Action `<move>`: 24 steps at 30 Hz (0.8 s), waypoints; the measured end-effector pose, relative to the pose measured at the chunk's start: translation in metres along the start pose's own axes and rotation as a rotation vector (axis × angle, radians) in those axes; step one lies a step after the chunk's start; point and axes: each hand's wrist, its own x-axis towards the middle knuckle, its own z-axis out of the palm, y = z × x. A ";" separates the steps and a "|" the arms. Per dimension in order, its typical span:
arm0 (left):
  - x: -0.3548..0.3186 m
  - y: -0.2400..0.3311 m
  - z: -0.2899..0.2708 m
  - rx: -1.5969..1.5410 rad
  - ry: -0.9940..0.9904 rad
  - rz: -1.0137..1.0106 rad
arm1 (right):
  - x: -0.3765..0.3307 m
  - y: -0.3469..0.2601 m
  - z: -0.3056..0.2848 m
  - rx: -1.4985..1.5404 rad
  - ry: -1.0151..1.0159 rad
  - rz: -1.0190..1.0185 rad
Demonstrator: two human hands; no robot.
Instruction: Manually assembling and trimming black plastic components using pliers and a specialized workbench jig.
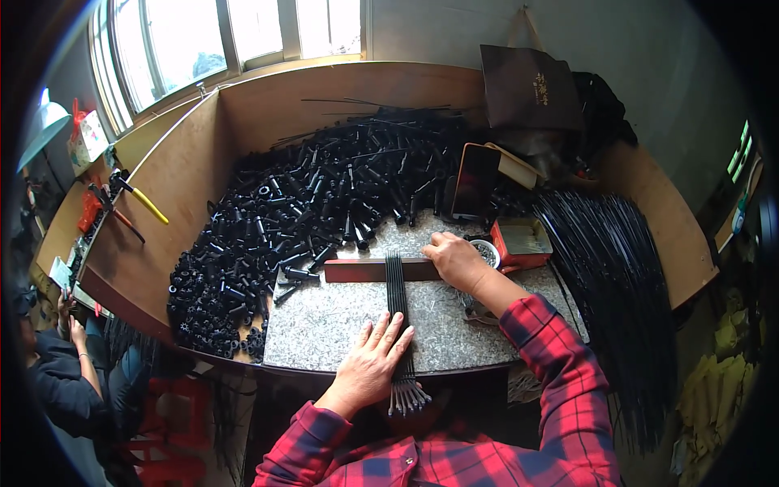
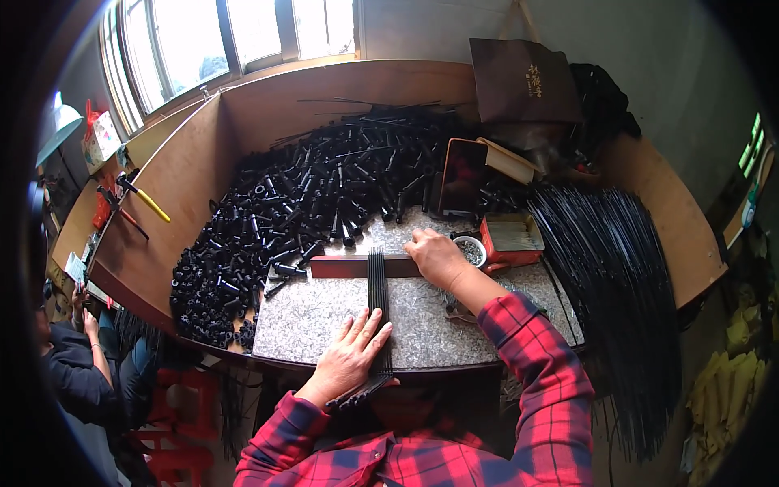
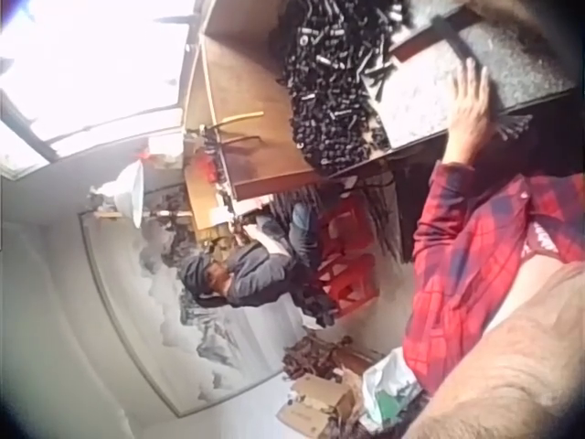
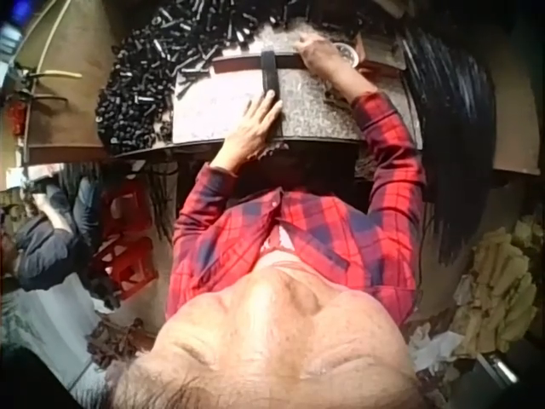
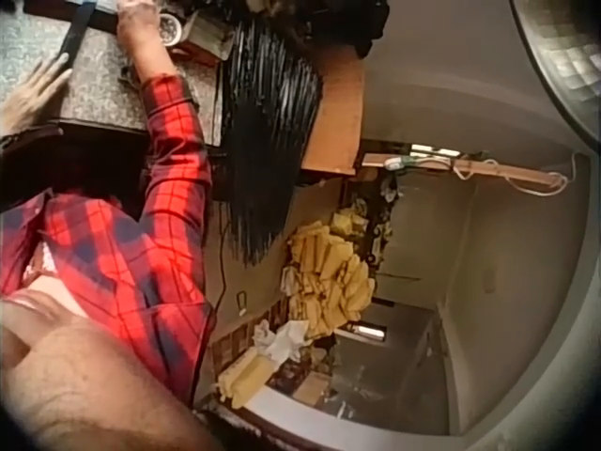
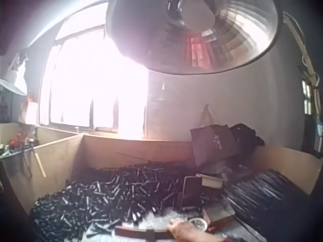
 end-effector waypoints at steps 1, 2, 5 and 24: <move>0.000 0.001 0.000 -0.001 0.001 -0.001 | 0.000 0.000 0.000 0.000 -0.001 -0.001; 0.000 0.001 0.000 -0.025 0.014 -0.005 | 0.000 0.000 0.000 -0.004 -0.001 -0.001; 0.000 0.002 -0.001 -0.042 0.025 -0.009 | 0.000 0.002 0.002 -0.003 0.007 0.000; 0.000 0.001 0.000 0.051 0.034 0.003 | 0.009 -0.001 0.003 0.002 0.018 -0.026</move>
